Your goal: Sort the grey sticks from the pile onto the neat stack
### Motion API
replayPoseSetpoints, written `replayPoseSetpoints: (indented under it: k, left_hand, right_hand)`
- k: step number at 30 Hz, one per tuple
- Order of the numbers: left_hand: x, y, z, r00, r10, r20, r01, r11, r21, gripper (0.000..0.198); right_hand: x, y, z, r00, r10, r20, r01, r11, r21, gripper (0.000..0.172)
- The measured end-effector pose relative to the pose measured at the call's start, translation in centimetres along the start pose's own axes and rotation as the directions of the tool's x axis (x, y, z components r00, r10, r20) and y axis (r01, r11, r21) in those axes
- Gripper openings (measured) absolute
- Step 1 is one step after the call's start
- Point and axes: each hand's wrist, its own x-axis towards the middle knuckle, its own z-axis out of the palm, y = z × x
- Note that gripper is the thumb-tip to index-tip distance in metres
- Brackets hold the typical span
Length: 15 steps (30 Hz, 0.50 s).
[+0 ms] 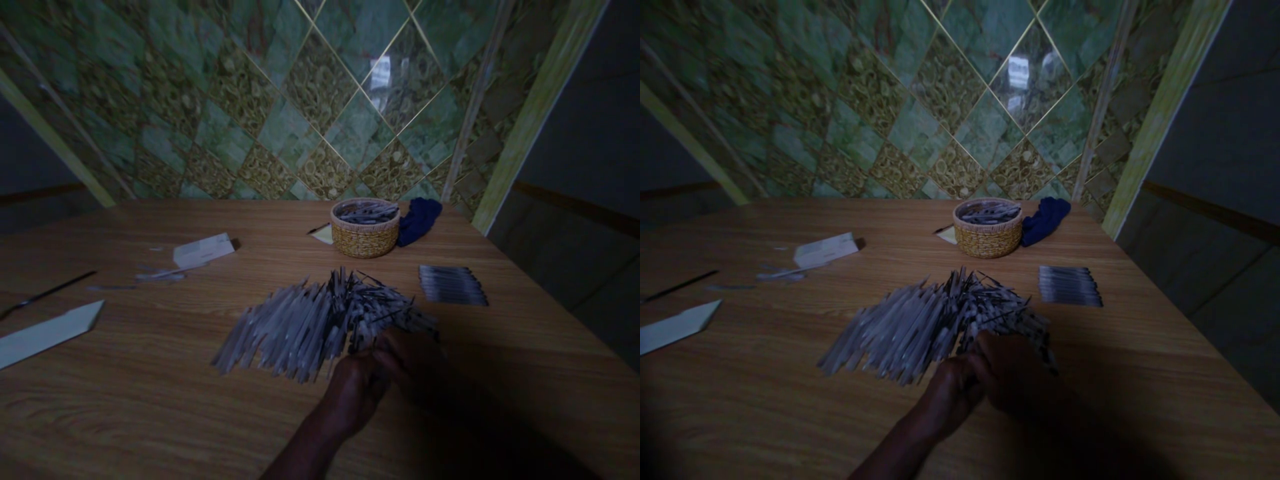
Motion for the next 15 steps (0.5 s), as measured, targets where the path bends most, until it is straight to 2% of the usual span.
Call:
replayPoseSetpoints:
  k: [6, 15]
  left_hand:
    - [0.08, -0.09, -0.14, 0.999, 0.038, 0.019, -0.040, 0.991, 0.128, 0.019]
    - [-0.13, 0.52, -0.24, 0.996, 0.094, -0.001, -0.094, 0.995, -0.036, 0.020]
  right_hand:
    - [0.10, -0.27, -0.05, 0.999, 0.028, -0.031, -0.027, 0.998, 0.052, 0.016]
    - [-0.05, -0.86, 0.53, 0.998, -0.034, -0.055, 0.034, 0.999, 0.005, 0.019]
